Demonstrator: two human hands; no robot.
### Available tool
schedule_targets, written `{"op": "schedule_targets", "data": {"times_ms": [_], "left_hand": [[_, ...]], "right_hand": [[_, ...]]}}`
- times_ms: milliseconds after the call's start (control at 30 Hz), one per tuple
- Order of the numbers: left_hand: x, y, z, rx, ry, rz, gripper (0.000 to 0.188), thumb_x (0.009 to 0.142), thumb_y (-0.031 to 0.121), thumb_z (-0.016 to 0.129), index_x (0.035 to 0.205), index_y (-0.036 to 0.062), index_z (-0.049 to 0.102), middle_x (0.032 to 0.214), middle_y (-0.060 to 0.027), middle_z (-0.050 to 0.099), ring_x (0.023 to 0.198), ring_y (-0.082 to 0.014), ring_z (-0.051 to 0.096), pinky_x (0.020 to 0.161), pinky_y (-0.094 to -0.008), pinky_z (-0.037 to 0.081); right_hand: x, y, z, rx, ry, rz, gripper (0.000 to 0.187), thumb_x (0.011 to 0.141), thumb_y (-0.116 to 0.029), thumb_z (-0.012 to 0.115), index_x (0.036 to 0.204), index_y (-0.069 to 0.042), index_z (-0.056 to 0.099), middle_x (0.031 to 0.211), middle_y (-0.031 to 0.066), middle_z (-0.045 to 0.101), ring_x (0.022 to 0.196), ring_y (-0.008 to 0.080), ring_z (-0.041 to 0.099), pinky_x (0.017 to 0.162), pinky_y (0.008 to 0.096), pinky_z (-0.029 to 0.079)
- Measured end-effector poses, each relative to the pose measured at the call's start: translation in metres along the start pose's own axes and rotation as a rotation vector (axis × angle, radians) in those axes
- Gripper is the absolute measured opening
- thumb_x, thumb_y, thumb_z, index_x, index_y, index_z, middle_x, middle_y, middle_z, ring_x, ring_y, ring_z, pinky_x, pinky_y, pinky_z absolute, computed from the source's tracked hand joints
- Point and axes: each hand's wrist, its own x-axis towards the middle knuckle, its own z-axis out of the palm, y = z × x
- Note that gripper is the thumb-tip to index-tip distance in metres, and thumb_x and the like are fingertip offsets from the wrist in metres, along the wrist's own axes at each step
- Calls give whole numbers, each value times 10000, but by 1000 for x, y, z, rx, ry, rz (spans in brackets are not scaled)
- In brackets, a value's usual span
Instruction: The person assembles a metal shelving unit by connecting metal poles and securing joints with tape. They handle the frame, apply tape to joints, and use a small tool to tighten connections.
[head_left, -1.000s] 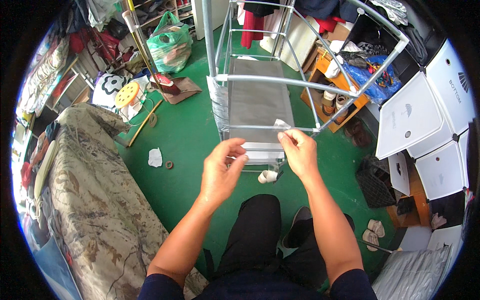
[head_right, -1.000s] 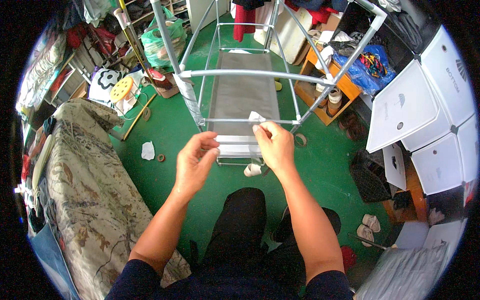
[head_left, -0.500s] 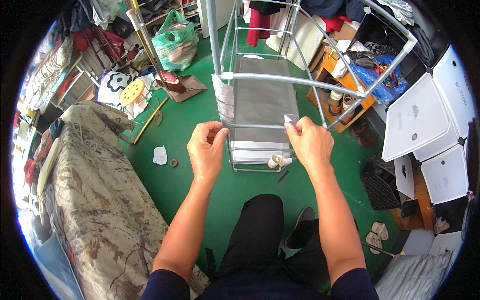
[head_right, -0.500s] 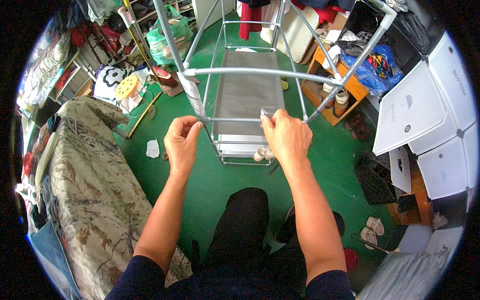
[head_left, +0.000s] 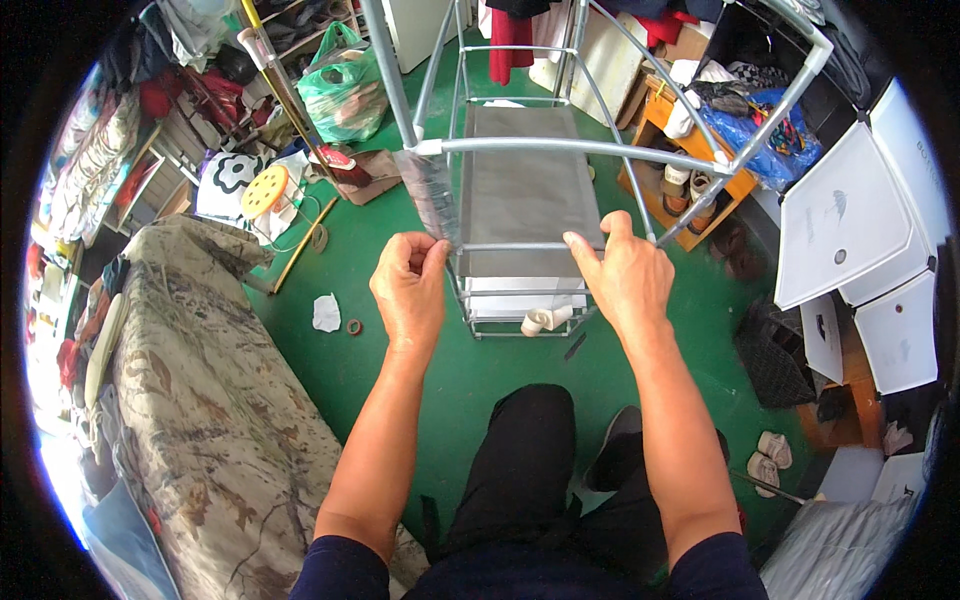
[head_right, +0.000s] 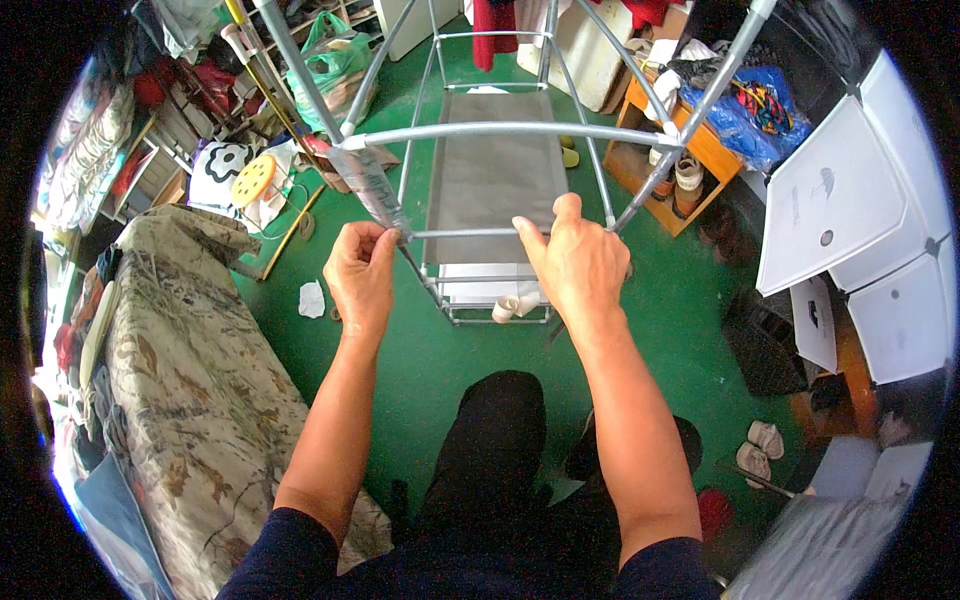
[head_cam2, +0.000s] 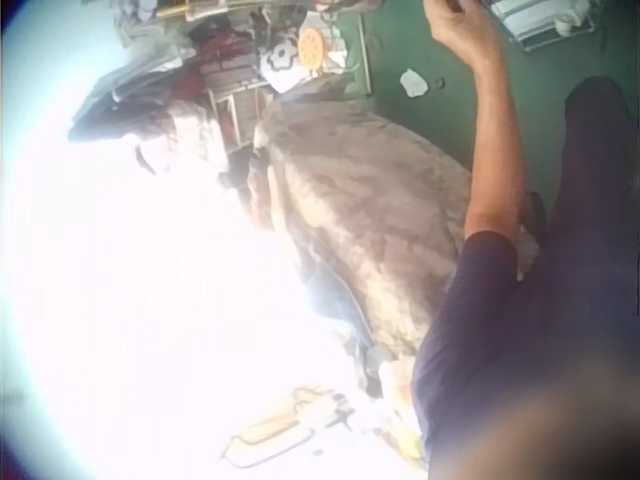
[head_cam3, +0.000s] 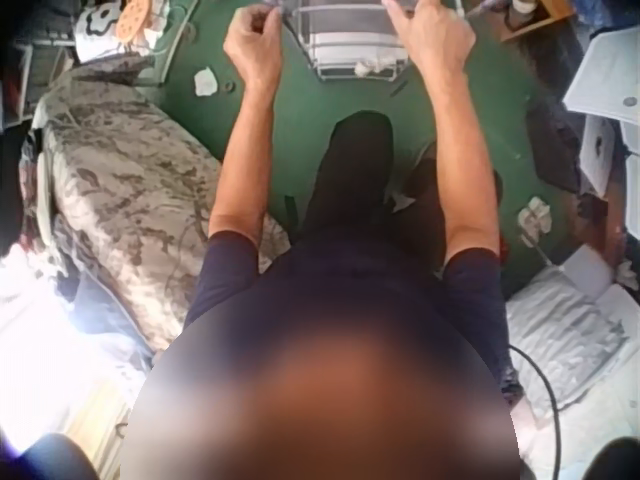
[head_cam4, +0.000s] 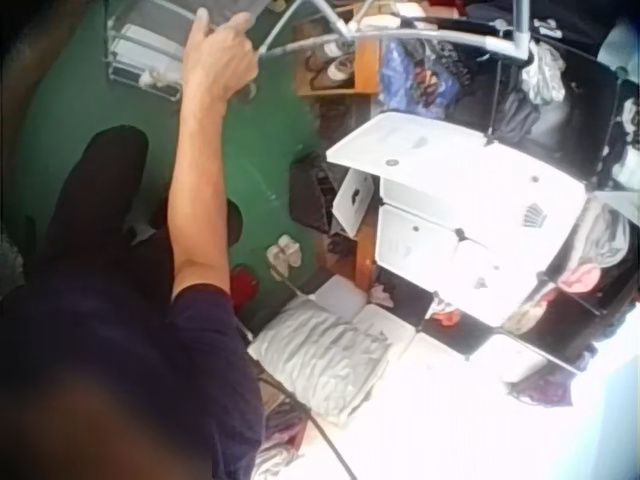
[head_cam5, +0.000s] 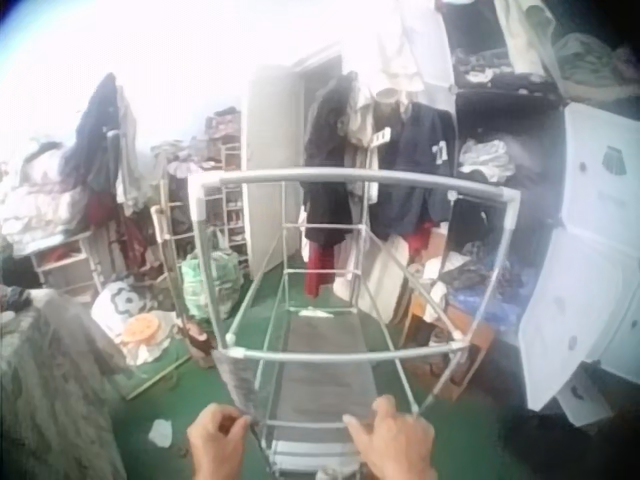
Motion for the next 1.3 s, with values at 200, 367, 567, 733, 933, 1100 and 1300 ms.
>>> {"op": "schedule_targets", "data": {"times_ms": [200,367,567,733,933,1100,1300], "left_hand": [[2,-2,-1,83,-21,77,138,882,17,772,930,12,642,768,17,636,672,-33,551,613,-215,481],[3,3,3,-52,-32,6,203,847,13,784,993,22,642,795,-29,639,654,-100,595,613,-257,509],[8,-7,2,-6,-68,25,233,841,-2,776,1036,13,647,812,-24,609,658,-96,586,612,-252,502],[12,-9,-4,-113,-188,-24,152,916,-2,725,1036,6,630,844,-8,648,732,-68,605,672,-225,503],[17,-16,-20,-421,-267,-170,67,974,5,657,1038,12,641,909,-18,684,792,-78,620,749,-234,511],[22,-21,-28,-419,-263,-187,69,976,18,656,1046,16,659,928,-39,699,808,-112,661,759,-275,549],[18,-27,-34,-424,-229,-263,73,972,32,670,1038,5,658,923,-58,707,803,-130,678,749,-283,558]], "right_hand": [[-6,5,4,95,69,-18,465,929,-448,704,1136,-55,567,654,167,685,607,374,699,559,487,532],[-13,18,12,171,137,-18,432,925,-396,720,1187,-90,564,655,150,681,593,359,690,551,472,515],[-20,8,3,414,281,-261,224,902,-234,749,1043,-97,641,747,105,698,628,299,695,558,409,527],[-23,-30,7,720,45,-317,180,881,-147,738,1028,-75,663,888,93,689,729,299,698,630,400,554],[-6,-61,15,676,-32,-383,213,893,-166,722,1075,-70,667,993,116,674,825,345,688,725,455,549],[-13,-62,19,691,-108,-361,211,894,-160,719,1080,-75,668,982,118,671,838,350,688,732,456,546],[-22,-45,26,718,-136,-302,198,885,-156,727,1059,-76,676,1012,114,677,840,339,700,735,441,554]]}}
